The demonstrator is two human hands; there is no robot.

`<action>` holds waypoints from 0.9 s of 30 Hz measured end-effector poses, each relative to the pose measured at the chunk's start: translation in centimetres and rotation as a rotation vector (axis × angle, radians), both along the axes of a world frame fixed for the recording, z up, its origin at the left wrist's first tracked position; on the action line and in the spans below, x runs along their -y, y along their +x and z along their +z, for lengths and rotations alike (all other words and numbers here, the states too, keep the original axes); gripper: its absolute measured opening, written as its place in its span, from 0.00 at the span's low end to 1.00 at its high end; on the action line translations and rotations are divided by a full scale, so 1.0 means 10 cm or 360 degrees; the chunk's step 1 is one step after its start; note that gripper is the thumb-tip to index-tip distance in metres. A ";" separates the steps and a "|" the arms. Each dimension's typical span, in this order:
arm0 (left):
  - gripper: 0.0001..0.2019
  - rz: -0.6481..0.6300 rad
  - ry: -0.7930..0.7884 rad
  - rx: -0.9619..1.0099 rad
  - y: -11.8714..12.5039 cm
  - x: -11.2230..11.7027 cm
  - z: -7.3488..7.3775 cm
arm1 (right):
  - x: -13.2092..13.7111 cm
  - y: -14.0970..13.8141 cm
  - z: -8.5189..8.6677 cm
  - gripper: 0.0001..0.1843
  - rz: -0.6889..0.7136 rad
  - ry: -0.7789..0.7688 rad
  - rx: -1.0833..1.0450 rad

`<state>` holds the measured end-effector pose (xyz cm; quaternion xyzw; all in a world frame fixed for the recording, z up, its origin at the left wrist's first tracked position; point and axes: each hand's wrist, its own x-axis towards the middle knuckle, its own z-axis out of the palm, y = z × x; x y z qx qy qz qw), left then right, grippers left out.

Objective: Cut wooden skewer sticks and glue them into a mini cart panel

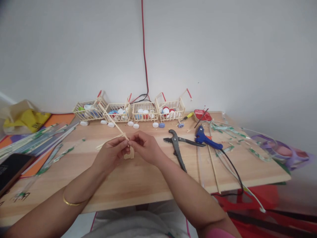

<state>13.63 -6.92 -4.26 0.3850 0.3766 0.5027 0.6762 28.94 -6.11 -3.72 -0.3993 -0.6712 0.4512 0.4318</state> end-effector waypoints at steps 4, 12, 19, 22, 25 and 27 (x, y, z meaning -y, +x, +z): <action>0.05 0.0048 0.0000 0.0034 -0.01 -0.02 0.01 | 0.02 0.00 0.01 0.07 0.0125 -0.0035 -0.0106; 0.05 0.0034 -0.0122 0.0223 -0.06 -0.06 -0.02 | 0.02 0.03 0.04 0.12 0.0301 0.0128 -0.0082; 0.05 -0.0066 -0.0095 0.0142 -0.05 -0.03 0.02 | 0.04 0.03 0.06 0.08 0.0160 0.0297 0.0097; 0.05 -0.0088 -0.0074 0.0099 -0.05 -0.03 0.02 | 0.04 0.04 0.07 0.06 0.0144 0.0319 0.0126; 0.05 -0.0107 -0.0108 0.0108 -0.06 -0.03 0.01 | 0.03 0.04 0.06 0.07 0.0148 0.0305 0.0129; 0.05 -0.0120 -0.0123 0.0115 -0.06 -0.03 0.00 | 0.02 0.04 0.05 0.07 0.0141 0.0308 0.0137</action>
